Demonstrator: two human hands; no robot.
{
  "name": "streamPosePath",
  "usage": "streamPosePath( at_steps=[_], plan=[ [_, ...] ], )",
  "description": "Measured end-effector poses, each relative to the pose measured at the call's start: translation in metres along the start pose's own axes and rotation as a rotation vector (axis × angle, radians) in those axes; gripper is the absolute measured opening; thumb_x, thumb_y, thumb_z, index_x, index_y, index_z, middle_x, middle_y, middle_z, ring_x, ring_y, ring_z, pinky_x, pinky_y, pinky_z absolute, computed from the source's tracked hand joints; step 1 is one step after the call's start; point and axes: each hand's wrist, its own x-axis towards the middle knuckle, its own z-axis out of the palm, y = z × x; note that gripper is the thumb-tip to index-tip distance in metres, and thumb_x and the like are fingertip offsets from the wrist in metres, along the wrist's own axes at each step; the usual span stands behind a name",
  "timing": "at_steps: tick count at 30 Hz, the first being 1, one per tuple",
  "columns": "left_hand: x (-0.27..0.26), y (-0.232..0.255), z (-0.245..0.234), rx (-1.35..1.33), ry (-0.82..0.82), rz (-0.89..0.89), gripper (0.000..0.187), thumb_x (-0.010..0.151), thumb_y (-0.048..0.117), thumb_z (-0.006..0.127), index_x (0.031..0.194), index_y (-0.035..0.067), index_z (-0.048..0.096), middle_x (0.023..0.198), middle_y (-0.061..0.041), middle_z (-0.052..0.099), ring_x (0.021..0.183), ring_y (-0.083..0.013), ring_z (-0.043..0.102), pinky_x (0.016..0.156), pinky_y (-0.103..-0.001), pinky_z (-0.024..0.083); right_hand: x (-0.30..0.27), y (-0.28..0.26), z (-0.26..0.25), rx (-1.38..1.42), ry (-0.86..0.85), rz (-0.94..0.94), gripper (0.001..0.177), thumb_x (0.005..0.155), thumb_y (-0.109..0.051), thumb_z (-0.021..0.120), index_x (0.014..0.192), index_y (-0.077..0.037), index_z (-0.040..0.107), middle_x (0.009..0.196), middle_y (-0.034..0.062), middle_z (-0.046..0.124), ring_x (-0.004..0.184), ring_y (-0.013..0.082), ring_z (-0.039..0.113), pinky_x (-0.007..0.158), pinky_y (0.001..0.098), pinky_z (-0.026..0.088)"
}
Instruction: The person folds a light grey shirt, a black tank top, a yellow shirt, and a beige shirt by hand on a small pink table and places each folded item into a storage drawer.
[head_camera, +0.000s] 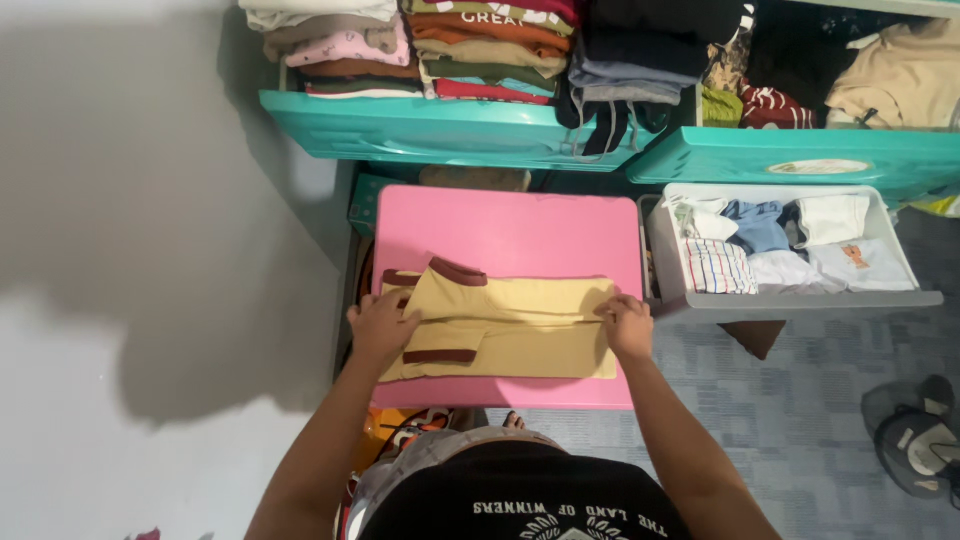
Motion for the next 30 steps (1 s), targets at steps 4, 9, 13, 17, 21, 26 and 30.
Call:
streamPosePath(
  at_steps=[4,9,13,17,21,26,30],
  plan=[
    [0.024,0.004,0.032,0.036,0.016,-0.124,0.048,0.095,0.053,0.06,0.126,0.018,0.07,0.123,-0.006,0.07,0.124,-0.0303,0.052,0.105,-0.054,0.028,0.02,-0.038,0.052,0.571,-0.173,0.234,0.022,0.091,-0.01,0.066,0.112,-0.004,0.071,0.113,0.0113,0.068,0.1,0.0239,0.07,0.082,0.0358,0.063],
    [0.032,0.006,0.047,0.031,0.052,-0.211,0.042,0.097,0.051,0.06,0.114,0.015,0.073,0.119,-0.008,0.07,0.124,-0.0345,0.048,0.099,-0.054,0.029,0.023,-0.141,0.097,0.987,-0.546,0.581,0.039,0.098,-0.021,0.061,0.133,-0.004,0.057,0.116,0.0126,0.068,0.089,0.0216,0.069,0.075,0.0346,0.065],
    [0.019,0.01,0.038,-0.097,0.083,-0.288,0.031,0.097,0.045,0.061,0.108,0.019,0.075,0.105,-0.004,0.073,0.118,-0.0287,0.051,0.103,-0.057,0.027,0.027,-0.189,0.088,0.898,-0.604,0.689,0.046,0.097,-0.027,0.068,0.136,-0.006,0.057,0.115,0.0091,0.069,0.081,0.022,0.058,0.071,0.0358,0.05],
    [-0.003,-0.002,0.047,-0.102,0.197,-0.2,0.026,0.099,0.042,0.063,0.11,0.021,0.074,0.095,-0.004,0.073,0.113,-0.0265,0.055,0.106,-0.057,0.027,0.028,-0.185,0.092,0.881,-0.626,0.567,0.041,0.097,-0.028,0.071,0.126,0.001,0.067,0.108,0.0088,0.069,0.089,0.014,0.065,0.078,0.0315,0.056],
    [-0.02,-0.019,0.066,-0.061,0.223,-0.189,0.023,0.096,0.039,0.064,0.104,0.019,0.073,0.096,0.001,0.074,0.114,-0.024,0.056,0.105,-0.063,0.024,0.021,-0.163,0.106,0.819,-0.626,0.52,0.032,0.096,-0.022,0.068,0.12,0.0,0.072,0.103,0.0084,0.074,0.089,0.017,0.065,0.081,0.0341,0.055],
    [-0.017,-0.022,0.076,-0.012,0.166,-0.264,0.022,0.096,0.036,0.062,0.11,0.022,0.072,0.095,0.0,0.073,0.114,-0.0257,0.055,0.107,-0.061,0.026,0.02,-0.166,0.089,0.615,-0.524,0.393,0.029,0.097,-0.021,0.064,0.121,-0.006,0.072,0.109,0.0076,0.076,0.097,0.0177,0.072,0.087,0.033,0.056],
    [-0.005,-0.019,0.072,0.061,0.181,-0.235,0.021,0.103,0.038,0.061,0.108,0.021,0.072,0.099,-0.006,0.07,0.114,-0.0274,0.055,0.103,-0.055,0.031,0.019,-0.163,0.064,0.284,-0.382,-0.019,0.038,0.105,-0.021,0.052,0.138,-0.008,0.067,0.132,0.0153,0.071,0.122,0.0286,0.067,0.11,0.0377,0.052]
  ],
)
